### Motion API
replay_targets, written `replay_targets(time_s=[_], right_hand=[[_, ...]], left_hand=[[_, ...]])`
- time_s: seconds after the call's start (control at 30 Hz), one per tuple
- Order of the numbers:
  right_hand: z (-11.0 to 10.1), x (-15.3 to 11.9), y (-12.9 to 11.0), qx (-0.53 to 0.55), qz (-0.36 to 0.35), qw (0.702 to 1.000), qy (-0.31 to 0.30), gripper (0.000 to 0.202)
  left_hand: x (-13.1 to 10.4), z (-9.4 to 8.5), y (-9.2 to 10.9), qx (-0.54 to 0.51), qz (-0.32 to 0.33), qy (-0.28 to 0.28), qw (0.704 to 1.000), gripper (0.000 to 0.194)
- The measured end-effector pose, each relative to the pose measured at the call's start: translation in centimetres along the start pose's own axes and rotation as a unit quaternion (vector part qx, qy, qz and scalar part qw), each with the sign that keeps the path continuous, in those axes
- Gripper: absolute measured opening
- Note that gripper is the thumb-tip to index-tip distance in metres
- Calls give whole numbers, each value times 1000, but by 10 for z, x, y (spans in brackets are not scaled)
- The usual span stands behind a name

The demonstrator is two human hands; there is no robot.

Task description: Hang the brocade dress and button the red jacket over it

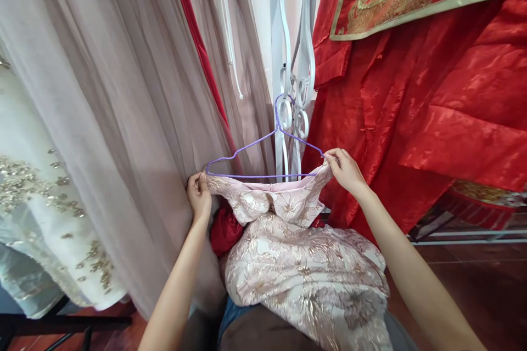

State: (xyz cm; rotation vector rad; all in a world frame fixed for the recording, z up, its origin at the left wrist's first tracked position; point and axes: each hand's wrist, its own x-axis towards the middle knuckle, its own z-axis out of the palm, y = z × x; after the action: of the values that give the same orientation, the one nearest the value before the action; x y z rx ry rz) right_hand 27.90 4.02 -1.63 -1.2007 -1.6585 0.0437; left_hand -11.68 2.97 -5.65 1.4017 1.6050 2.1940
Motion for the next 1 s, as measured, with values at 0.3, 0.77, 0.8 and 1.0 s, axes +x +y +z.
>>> replay_targets(time_s=[0.3, 0.77, 0.8, 1.0], right_hand=[[-2, 0, -1, -1, -6, 1000, 3, 22], [-4, -1, -2, 7, 2, 1000, -1, 21], [-4, -1, -2, 8, 0, 1000, 0, 22], [-7, 1, -1, 8, -10, 1000, -11, 22]], left_hand=[[4, 2, 6, 6, 26, -4, 1000, 32], [5, 5, 3, -45, -46, 18, 998, 35], [6, 6, 4, -48, -40, 14, 998, 35], [22, 8, 28, -36, 32, -57, 997, 29]])
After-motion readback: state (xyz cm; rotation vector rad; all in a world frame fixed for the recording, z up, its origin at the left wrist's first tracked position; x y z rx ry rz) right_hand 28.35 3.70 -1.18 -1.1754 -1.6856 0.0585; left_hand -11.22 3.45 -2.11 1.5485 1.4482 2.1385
